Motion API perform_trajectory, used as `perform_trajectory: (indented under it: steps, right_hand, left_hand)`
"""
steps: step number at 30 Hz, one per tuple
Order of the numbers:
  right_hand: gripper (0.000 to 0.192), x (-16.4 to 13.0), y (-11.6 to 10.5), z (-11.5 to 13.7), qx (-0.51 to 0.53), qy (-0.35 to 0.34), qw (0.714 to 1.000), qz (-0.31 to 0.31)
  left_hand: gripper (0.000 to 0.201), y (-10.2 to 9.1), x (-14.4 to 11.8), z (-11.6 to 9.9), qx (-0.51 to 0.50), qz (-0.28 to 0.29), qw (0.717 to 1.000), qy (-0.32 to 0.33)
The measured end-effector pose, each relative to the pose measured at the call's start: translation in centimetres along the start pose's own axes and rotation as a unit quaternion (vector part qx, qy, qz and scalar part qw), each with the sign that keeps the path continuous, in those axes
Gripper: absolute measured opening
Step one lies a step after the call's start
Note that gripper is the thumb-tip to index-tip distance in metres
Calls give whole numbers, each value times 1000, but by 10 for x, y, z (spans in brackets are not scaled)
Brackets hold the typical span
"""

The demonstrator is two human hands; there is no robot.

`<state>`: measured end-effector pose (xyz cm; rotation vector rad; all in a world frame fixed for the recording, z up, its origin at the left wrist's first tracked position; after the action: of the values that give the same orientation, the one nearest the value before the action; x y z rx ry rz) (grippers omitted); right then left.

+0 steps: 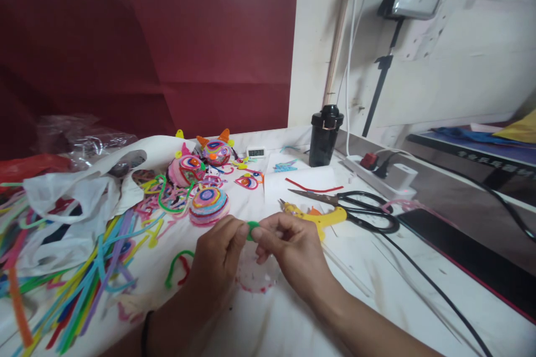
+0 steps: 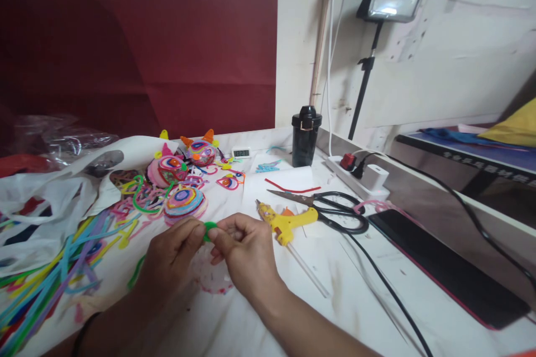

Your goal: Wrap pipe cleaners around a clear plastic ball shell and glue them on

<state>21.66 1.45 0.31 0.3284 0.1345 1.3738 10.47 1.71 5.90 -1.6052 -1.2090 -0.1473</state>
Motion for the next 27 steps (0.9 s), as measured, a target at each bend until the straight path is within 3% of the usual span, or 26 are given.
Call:
perform_trajectory:
  steps: [6, 12, 16, 20, 23, 27]
  right_hand:
    - [31, 4, 6, -6, -19, 6, 998, 62]
    - [9, 3, 2, 15, -216, -105, 969, 62]
    - [11, 2, 0, 16, -232, -88, 967, 52]
    - [12, 1, -1, 19, -242, -101, 964, 42]
    - [12, 0, -2, 20, -246, -110, 963, 28]
    - [13, -1, -6, 21, -227, -109, 968, 0]
  left_hand:
    - [35, 0, 2, 2, 39, 20, 999, 15]
    - [29, 1, 0, -8, 86, 46, 991, 90]
    - [16, -9, -4, -19, 112, 1, 980, 162]
    - [15, -12, -10, -34, 204, -39, 950, 234]
    - [17, -11, -11, -39, 224, -36, 943, 241]
    - [22, -13, -10, -38, 200, -46, 956, 208]
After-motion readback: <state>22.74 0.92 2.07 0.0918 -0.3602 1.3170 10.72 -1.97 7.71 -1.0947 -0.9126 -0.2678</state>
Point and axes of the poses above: each hand's wrist, its own x-axis towards the middle knuckle, its own y-axis out of the palm, z = x × y, the point moved 10 cm from there along x, towards the middle knuckle, and after that the axes turned 2 degrees about z, right-handed, at the moved point
